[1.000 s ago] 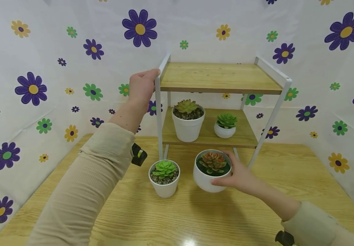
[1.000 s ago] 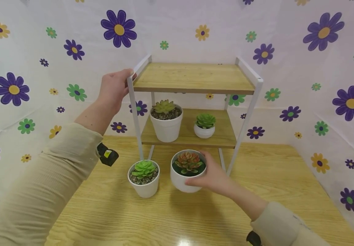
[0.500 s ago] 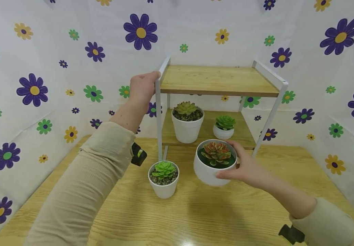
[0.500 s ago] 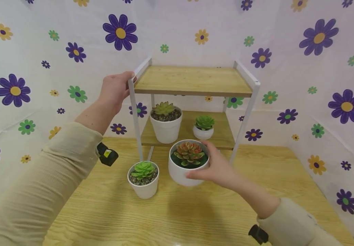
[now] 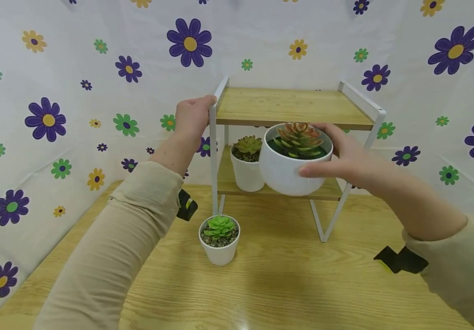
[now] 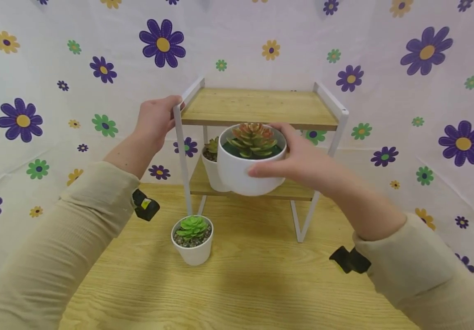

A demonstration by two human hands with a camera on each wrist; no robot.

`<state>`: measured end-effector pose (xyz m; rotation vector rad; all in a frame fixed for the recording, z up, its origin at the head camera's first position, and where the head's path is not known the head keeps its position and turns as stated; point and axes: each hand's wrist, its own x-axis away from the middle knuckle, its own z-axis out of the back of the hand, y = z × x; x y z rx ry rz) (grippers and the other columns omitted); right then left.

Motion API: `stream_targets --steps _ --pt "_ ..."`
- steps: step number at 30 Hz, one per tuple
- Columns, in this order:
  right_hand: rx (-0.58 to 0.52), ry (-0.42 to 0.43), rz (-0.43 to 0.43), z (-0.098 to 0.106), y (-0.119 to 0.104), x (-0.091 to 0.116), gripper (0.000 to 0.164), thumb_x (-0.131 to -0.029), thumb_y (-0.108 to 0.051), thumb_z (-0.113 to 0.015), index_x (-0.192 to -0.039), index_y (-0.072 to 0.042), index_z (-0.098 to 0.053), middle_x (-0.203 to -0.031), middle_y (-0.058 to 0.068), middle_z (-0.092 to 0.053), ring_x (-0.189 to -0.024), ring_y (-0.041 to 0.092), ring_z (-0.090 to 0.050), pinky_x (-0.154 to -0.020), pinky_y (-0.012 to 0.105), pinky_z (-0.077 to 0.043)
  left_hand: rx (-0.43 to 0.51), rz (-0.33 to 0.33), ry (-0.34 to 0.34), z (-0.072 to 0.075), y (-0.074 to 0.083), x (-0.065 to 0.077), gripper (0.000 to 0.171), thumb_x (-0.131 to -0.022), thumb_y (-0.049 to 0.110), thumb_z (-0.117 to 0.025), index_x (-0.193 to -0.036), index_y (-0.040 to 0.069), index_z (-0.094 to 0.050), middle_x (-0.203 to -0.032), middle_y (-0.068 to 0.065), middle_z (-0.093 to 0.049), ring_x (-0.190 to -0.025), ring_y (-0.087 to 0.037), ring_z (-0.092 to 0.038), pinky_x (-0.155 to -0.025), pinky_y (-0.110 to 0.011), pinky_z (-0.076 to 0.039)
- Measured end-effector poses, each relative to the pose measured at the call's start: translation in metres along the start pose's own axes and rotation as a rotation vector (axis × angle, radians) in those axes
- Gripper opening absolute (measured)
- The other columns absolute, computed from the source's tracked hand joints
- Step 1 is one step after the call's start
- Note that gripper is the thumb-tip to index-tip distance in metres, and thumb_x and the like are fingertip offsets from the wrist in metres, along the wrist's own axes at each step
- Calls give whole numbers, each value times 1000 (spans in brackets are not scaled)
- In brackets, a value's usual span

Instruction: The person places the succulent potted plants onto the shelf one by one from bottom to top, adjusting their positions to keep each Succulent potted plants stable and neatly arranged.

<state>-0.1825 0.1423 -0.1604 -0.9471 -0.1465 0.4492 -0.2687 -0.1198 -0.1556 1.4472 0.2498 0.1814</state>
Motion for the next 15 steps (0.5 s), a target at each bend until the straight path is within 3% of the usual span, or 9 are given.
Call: stream_targets --steps 5,11,15 --pt "-36 14 15 10 -28 -14 75 -84 -24 -66 -145 -18 -22 -135 11 -44 -119 25 -48 -101 46 -39 -8 4 1 0 -1 -1 38 -93 31 -50 -123 8 -59 -132 -2 -53 -118 -15 -45 -107 -34 -35" --pt "6 84 -23 15 -51 -38 82 -84 -33 -66 -146 -16 -15 -144 13 -35 -124 29 -43 -105 48 -38 4 -1 4 0 -1 0 39 -93 30 -51 -123 7 -59 -133 -3 -53 -119 -16 -46 -107 -34 -35" --pt "6 108 -42 15 -61 -53 85 -84 -36 -66 -147 -15 -12 -145 13 -33 -123 27 -44 -104 44 -40 3 1 5 1 -1 -1 39 -93 31 -51 -123 8 -59 -132 -3 -53 -119 -15 -46 -106 -33 -36"
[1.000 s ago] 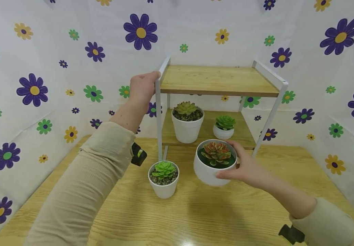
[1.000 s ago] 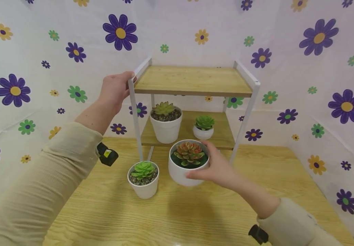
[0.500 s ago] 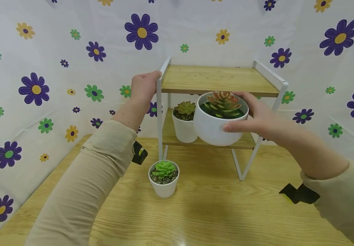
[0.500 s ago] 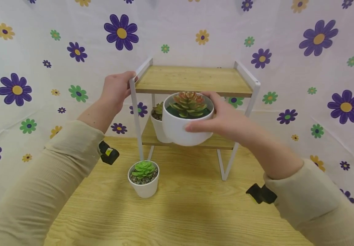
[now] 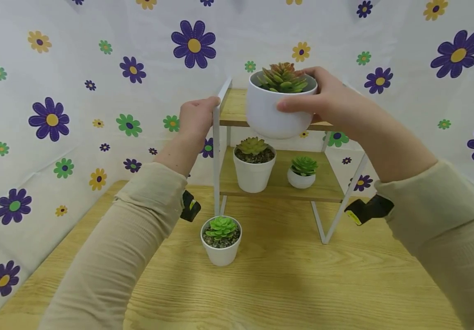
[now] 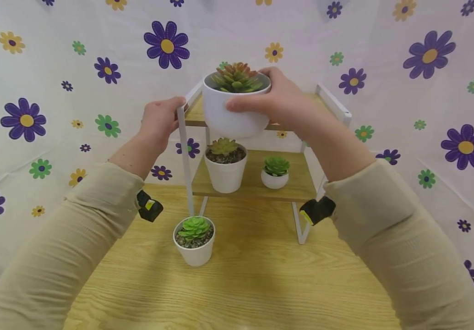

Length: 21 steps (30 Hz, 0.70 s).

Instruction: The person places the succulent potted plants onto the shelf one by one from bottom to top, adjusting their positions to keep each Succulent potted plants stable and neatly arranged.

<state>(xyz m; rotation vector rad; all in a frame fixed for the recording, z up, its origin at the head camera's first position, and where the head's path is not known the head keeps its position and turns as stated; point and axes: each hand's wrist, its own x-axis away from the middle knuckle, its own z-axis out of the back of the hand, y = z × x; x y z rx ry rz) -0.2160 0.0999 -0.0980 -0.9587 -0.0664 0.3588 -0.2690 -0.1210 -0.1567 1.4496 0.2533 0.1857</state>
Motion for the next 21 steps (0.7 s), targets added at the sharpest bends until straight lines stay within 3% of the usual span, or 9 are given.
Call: stream_targets --steps 7,13,21 --pt "37 79 -62 -1 -5 -28 91 -81 -45 -66 -145 -10 -11 -142 12 -32 -116 21 -47 -97 36 -45 -4 -21 -14 0 -2 -1 36 -93 30 -51 -117 5 -62 -133 -2 -53 -117 -14 -46 -106 -34 -36" --pt "2 125 -62 -3 -4 -44 81 -81 -42 -67 -140 -9 -24 -137 8 -41 -113 18 -50 -94 33 -47 0 -20 -10 -1 -3 -2 36 -93 29 -51 -118 6 -62 -132 -2 -53 -114 -14 -46 -105 -33 -37" --pt "-14 148 -107 -13 -2 -56 88 -80 -42 -67 -143 -8 -17 -144 10 -34 -120 19 -45 -97 33 -44 -6 -30 4 1 -2 -1 35 -92 30 -51 -115 5 -63 -127 -2 -54 -109 -14 -45 -103 -33 -38"
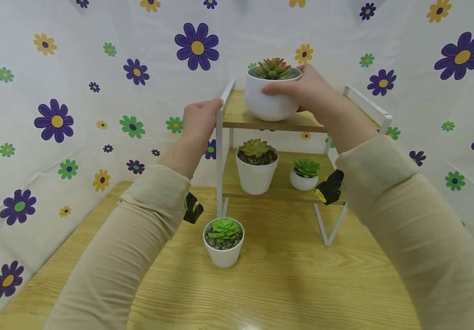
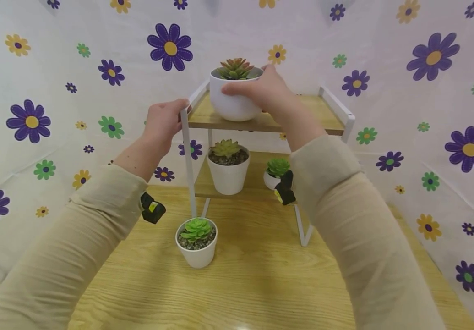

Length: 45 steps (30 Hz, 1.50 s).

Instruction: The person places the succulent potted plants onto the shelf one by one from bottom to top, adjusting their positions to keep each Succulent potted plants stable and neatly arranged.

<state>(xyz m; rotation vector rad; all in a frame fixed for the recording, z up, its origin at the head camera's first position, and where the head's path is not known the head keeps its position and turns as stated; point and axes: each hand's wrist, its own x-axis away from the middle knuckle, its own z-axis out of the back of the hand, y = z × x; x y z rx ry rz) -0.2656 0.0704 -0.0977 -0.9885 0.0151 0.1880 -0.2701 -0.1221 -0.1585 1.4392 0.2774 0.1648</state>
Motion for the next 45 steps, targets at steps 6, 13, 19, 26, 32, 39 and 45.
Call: stream_targets --steps 6,13,19,26,32,39,45 --pt "-12 11 -8 -8 3 -6 82 -79 -42 -67 -140 -9 -23 -142 9 -36 -119 17 -45 -95 31 -44 5 5 -7 0 0 1 32 -92 29 -51 -104 3 -63 -123 -2 -54 -108 -13 -45 -102 -33 -38" --pt "-34 28 -44 -14 3 -9 84 -81 -45 -65 -141 -7 -21 -142 9 -35 -120 16 -45 -100 30 -42 11 -7 -4 1 1 1 34 -92 29 -52 -110 3 -65 -126 -3 -54 -108 -14 -45 -102 -32 -38" --pt "-24 54 -73 -16 5 -10 93 -79 -50 -66 -145 -9 -15 -147 8 -30 -126 16 -39 -107 30 -37 13 -12 -3 1 1 1 34 -93 28 -52 -111 3 -66 -126 -3 -55 -107 -14 -45 -101 -32 -39" --pt "37 57 -49 -16 9 -8 92 -79 -54 -63 -145 -9 -18 -145 9 -33 -126 19 -39 -107 33 -37 8 -8 -3 1 1 1 35 -93 28 -52 -116 5 -64 -126 -3 -55 -108 -13 -45 -102 -32 -39" --pt "72 53 -24 -15 9 -5 89 -80 -53 -63 -145 -8 -21 -144 9 -36 -125 20 -40 -106 33 -36 26 -22 7 1 1 0 25 -92 27 -53 -78 8 -61 -113 -2 -54 -102 -13 -44 -95 -31 -40" --pt "146 33 -23 -13 8 1 91 -81 -47 -65 -147 -6 -17 -146 10 -35 -127 22 -40 -108 35 -35 22 -18 -4 2 2 1 26 -92 28 -52 -95 5 -65 -122 -2 -54 -107 -13 -45 -100 -32 -39" --pt "151 74 -17 -13 16 18 96 -83 -51 -61 -150 -11 -6 -155 8 -21 -139 25 -28 -111 42 -32 12 1 -33 3 1 1 41 -92 29 -52 -127 8 -58 -132 -3 -52 -114 -16 -46 -104 -34 -38"
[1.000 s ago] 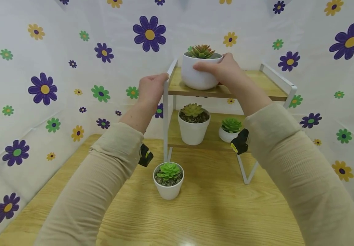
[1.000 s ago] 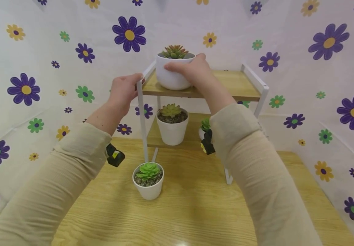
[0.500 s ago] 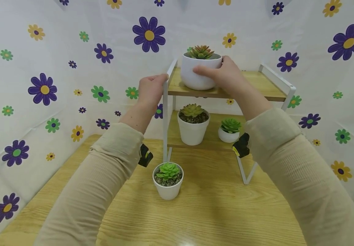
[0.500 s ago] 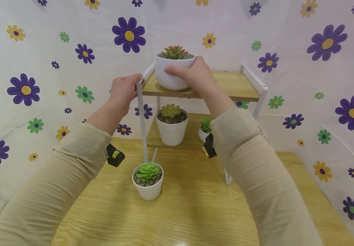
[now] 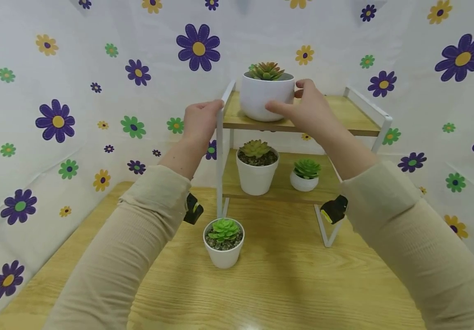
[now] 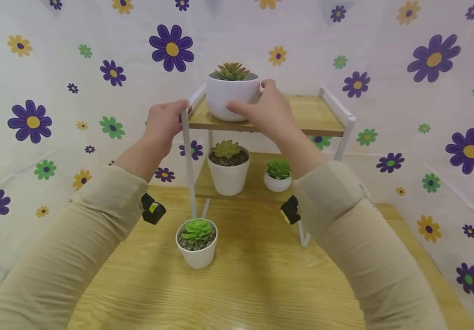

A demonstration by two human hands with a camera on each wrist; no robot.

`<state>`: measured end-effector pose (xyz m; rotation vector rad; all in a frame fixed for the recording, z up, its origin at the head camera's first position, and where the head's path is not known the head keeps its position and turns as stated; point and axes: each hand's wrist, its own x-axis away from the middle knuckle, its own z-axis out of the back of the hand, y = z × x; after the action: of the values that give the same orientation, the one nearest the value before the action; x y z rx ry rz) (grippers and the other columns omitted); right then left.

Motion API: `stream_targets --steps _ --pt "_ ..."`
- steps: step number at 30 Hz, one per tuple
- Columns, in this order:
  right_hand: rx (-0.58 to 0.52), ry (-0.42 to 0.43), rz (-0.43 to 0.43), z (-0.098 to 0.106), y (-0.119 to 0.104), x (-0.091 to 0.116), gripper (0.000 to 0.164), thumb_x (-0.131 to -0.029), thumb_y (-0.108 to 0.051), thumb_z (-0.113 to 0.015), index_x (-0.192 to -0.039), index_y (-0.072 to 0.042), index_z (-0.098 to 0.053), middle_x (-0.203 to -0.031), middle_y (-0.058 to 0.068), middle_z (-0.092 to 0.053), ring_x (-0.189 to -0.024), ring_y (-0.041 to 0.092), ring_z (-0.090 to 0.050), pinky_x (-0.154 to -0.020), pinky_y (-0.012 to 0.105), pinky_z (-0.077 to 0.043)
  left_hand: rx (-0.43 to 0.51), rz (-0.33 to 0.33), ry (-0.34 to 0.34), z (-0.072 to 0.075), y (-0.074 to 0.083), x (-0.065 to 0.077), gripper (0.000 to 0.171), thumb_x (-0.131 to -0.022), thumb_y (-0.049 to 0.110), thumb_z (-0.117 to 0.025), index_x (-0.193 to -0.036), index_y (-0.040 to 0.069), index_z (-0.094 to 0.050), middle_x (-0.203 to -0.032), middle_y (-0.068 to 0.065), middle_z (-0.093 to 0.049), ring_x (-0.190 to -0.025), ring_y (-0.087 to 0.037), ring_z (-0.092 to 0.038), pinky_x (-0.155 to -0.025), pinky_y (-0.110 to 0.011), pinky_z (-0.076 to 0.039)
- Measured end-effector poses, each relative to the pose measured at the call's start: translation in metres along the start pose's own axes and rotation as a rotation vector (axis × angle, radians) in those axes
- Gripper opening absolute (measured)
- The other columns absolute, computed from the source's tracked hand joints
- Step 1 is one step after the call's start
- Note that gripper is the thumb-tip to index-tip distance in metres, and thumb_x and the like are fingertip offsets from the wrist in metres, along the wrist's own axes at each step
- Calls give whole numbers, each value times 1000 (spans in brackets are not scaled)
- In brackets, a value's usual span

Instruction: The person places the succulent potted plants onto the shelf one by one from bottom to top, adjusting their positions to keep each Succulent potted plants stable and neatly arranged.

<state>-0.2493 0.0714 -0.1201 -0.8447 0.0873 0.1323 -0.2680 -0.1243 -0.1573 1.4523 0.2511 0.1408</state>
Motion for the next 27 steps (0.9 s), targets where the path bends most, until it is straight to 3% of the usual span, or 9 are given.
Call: stream_targets --steps 5,9,12,15,19,23,27 --pt "-47 84 64 1 18 29 89 -85 -49 -61 -149 -12 -10 -155 10 -19 -141 30 -22 -111 51 -28 -5 6 -1 -5 1 -1 40 -91 30 -53 -125 9 -59 -129 -3 -53 -112 -15 -45 -102 -33 -39" --pt "-77 138 199 -5 37 56 80 -86 -41 -63 -145 -6 -21 -149 14 -28 -138 30 -25 -109 53 -28 -9 5 1 -9 2 -1 38 -91 29 -53 -121 9 -62 -124 -2 -54 -109 -15 -45 -101 -33 -39" --pt "-74 129 300 -19 54 73 71 -87 -33 -65 -140 -2 -30 -143 15 -37 -134 30 -30 -109 52 -26 -22 14 14 -9 3 -1 38 -92 30 -52 -122 10 -62 -122 -2 -54 -108 -14 -45 -101 -32 -40" --pt "-53 73 330 -38 70 85 66 -86 -28 -68 -136 -1 -34 -137 15 -44 -131 30 -36 -110 51 -26 -31 21 21 -6 3 -1 38 -92 30 -53 -123 11 -61 -126 -1 -54 -109 -14 -46 -101 -32 -40" --pt "-18 -79 272 -74 98 90 71 -81 -30 -72 -134 0 -37 -134 18 -49 -128 34 -42 -109 51 -30 -27 20 18 -2 1 -1 40 -92 31 -52 -125 10 -59 -130 -2 -53 -113 -15 -46 -104 -33 -38" --pt "22 -277 176 -117 128 89 87 -75 -37 -77 -138 4 -32 -139 23 -44 -130 38 -41 -108 50 -33 -19 17 13 0 0 -1 42 -92 32 -52 -129 10 -56 -133 -3 -52 -116 -16 -47 -105 -34 -37" --pt "16 -382 125 -150 150 83 102 -70 -37 -81 -142 7 -23 -143 26 -36 -132 41 -37 -108 51 -32 -13 6 12 0 0 0 41 -92 31 -52 -126 9 -58 -131 -3 -53 -113 -15 -46 -104 -34 -38"
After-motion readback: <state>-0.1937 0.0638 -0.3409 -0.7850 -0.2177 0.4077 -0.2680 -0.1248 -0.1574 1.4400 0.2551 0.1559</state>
